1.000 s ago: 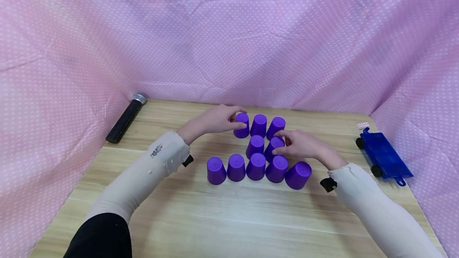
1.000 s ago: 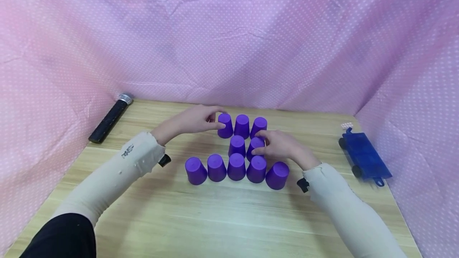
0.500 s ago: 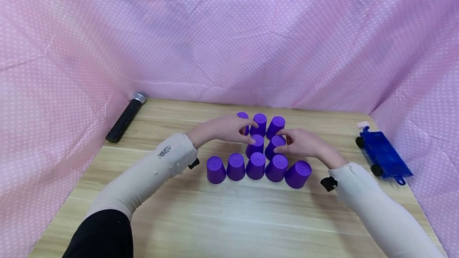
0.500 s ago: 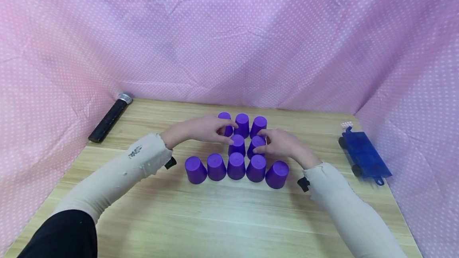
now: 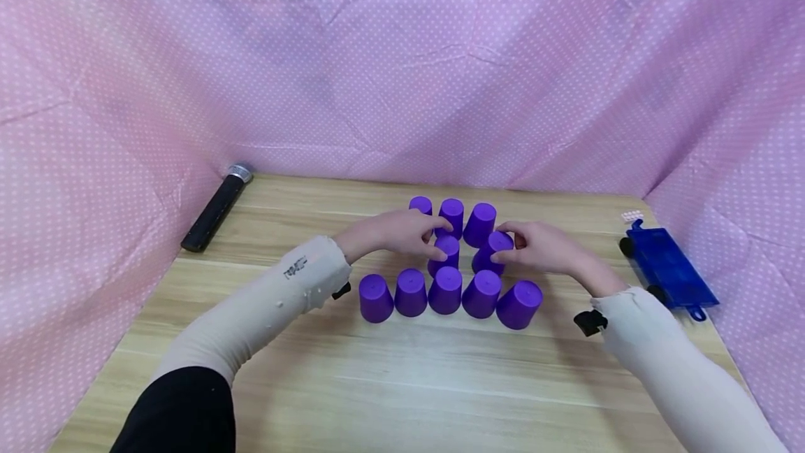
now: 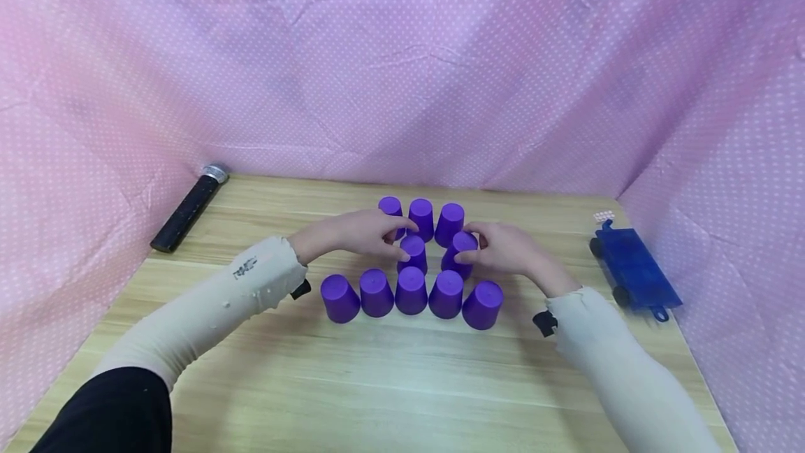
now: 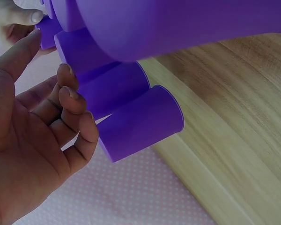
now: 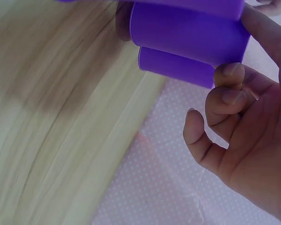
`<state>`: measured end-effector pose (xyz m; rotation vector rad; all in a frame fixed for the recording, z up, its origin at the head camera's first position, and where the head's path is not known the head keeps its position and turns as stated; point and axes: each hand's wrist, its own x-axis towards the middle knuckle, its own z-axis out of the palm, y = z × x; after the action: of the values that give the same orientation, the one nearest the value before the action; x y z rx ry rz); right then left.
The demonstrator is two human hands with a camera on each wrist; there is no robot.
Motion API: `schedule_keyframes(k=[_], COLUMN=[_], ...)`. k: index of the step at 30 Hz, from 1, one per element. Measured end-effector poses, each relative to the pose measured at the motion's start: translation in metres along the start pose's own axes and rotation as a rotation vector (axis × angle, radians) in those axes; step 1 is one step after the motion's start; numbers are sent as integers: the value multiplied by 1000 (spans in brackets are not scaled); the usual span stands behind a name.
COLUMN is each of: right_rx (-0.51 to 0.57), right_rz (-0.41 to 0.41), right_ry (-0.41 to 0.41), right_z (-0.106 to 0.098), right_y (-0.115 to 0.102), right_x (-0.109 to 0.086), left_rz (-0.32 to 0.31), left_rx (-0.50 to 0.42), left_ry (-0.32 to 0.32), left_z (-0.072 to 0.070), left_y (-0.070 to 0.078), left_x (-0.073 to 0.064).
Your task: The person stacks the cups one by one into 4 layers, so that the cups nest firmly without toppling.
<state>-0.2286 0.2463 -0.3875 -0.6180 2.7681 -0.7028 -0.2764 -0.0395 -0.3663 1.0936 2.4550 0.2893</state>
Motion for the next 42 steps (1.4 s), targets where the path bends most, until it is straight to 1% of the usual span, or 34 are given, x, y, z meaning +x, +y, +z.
schedule_keyframes(k=[9,17,22,27,34,42], right_rx=[-47,-59,-56,-53,-29,-18], right_rz=[69,102,130,140,164,172], right_ry=[-3,-24,-43,-39,-50,-56], right_z=[-15,-25,-27,-27,-25,-24], right_y=[14,26,32,36,36,38], right_x=[-6,-2,2,6,10,15], left_rz=[0,-9,-15,-9,-4,-4], left_rx=[12,-4,-22,-16,-7,-18], left_ry=[9,10,8,13,8,4], left_z=[-1,1,4,5,5,6], left_y=[-5,-12,-13,-11,-6,-5], left_x=[-3,-4,-6,-5,-2,-1])
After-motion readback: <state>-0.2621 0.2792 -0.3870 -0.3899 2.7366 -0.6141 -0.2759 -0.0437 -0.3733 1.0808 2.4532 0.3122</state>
